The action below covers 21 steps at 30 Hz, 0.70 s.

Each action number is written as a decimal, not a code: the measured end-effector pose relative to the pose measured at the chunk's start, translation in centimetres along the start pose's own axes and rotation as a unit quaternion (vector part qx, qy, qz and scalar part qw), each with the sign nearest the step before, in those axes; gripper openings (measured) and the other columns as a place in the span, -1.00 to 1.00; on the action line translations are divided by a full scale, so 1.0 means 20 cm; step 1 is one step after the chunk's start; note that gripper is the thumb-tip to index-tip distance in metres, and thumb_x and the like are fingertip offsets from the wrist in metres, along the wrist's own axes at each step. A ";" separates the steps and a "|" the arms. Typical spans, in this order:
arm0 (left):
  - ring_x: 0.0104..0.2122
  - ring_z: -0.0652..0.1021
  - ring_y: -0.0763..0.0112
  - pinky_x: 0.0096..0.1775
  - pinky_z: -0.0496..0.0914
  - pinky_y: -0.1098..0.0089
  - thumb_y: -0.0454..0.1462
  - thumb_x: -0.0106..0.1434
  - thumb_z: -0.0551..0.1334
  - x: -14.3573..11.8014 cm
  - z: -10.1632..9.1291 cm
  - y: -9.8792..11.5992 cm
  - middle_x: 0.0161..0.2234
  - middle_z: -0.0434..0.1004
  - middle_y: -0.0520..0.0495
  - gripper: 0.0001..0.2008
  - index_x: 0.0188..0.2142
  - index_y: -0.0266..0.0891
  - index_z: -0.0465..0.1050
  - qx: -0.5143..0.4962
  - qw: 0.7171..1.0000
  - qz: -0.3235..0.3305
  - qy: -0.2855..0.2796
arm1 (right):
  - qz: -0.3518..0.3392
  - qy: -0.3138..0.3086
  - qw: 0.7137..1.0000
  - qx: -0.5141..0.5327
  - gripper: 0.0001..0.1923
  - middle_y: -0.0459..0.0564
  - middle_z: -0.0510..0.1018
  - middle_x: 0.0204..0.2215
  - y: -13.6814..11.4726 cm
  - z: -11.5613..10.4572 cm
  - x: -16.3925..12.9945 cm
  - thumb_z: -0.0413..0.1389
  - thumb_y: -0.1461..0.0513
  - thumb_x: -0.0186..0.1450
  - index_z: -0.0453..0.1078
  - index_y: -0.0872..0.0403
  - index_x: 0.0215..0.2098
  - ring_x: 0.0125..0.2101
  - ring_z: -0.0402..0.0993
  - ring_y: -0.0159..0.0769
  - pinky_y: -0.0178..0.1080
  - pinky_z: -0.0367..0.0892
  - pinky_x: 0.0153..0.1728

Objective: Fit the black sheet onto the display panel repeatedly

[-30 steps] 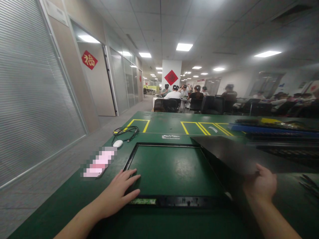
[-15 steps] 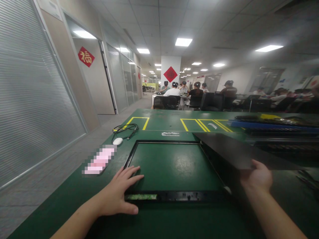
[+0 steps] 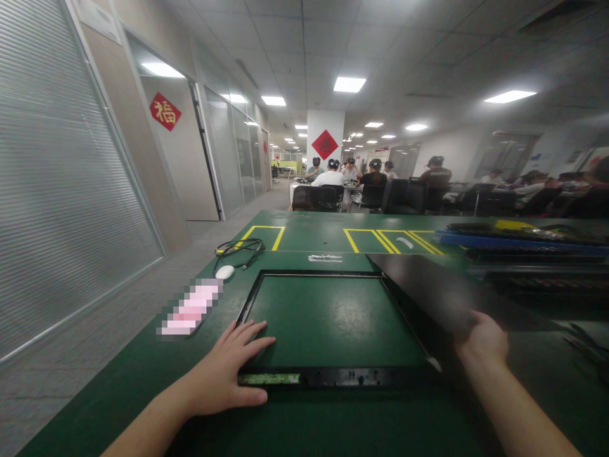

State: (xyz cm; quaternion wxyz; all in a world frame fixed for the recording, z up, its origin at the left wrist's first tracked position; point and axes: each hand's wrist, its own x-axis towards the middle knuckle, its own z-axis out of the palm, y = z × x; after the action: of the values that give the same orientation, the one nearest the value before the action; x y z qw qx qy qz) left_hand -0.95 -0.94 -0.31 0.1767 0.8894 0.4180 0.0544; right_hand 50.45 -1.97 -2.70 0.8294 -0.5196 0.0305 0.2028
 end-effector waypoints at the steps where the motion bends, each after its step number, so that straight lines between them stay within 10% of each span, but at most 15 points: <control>1: 0.34 0.05 -0.20 0.23 -0.19 -0.29 0.19 0.08 0.27 0.00 0.00 0.00 0.39 0.02 -0.14 -0.17 0.31 0.12 0.16 0.003 1.000 -0.001 -0.003 | 0.000 0.023 1.000 0.009 -0.61 -0.16 0.47 -0.30 0.00 0.00 -0.01 0.14 0.43 -0.12 0.30 0.01 -0.31 -0.44 0.46 -0.37 -0.28 0.45 -0.52; 21: 0.33 0.07 -0.19 0.24 -0.21 -0.27 0.17 0.08 0.29 0.00 0.01 -0.01 0.39 0.03 -0.16 -0.17 0.31 0.11 0.16 0.000 1.000 0.005 0.006 | 0.133 0.011 0.991 -0.001 -0.78 -0.10 0.48 -0.48 0.06 0.01 0.00 0.07 0.47 0.07 0.37 0.08 -0.37 -0.55 0.43 -0.35 -0.21 0.49 -0.46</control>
State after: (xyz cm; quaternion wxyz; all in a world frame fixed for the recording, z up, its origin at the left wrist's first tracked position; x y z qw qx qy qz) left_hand -1.01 -0.94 -0.55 0.1734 0.8913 0.4145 0.0609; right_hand 50.05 -1.39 -3.69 0.7942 -0.5139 0.1081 0.3059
